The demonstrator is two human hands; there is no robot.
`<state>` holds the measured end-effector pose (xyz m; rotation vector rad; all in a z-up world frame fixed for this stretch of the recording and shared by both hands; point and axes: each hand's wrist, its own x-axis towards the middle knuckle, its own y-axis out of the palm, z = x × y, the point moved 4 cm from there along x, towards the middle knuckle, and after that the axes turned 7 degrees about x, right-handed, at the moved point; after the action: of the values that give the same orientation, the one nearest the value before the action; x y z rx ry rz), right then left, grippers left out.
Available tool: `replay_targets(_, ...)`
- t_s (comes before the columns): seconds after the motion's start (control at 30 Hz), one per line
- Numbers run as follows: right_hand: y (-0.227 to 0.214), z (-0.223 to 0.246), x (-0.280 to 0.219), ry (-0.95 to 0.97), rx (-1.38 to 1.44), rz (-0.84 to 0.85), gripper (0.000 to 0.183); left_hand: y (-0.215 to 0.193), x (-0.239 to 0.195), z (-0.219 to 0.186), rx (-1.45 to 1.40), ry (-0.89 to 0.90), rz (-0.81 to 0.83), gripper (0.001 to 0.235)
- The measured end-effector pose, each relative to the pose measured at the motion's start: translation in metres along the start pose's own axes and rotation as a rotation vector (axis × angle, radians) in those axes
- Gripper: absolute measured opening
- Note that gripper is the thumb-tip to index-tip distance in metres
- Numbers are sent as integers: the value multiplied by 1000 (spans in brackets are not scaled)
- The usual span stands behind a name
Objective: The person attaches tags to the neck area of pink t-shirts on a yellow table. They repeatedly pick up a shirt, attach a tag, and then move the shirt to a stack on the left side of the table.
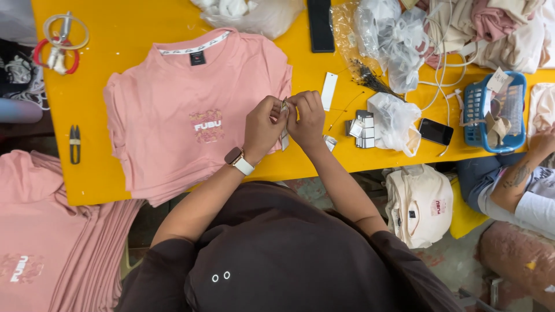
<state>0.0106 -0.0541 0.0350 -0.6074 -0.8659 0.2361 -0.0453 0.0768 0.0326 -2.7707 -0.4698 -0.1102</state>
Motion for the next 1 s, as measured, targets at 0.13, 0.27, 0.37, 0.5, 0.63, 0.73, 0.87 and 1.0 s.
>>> replay_targets(0.13,23,12,3,254,265,30,16,-35,-3,4,323,208,-24,13)
replay_targets(0.27,64,-5,-6,585,559,247,10,-57,-13,43,802,539,-101,7)
replay_targets(0.37,89,-4,-5,860,810,455,18,-74,-16,57,924,667,-98,7)
replay_targets(0.5,115,8,10,1174,913,608,19,-89,-15,77,980,661,-78,7)
replay_targets(0.63,135,14,49,1292,1032,640,14,-120,4,70,654,302,184,12)
replay_targets(0.73,174,-53,54,1153,847,670,15,-116,22,100,342,13,198,11)
replay_targets(0.87,176,-28,83,1138,712,876,22,-131,41,112,326,-59,159,12)
replay_targets(1.0,196,-53,74,1135,707,1070,27,-134,55,129,383,-31,146,13)
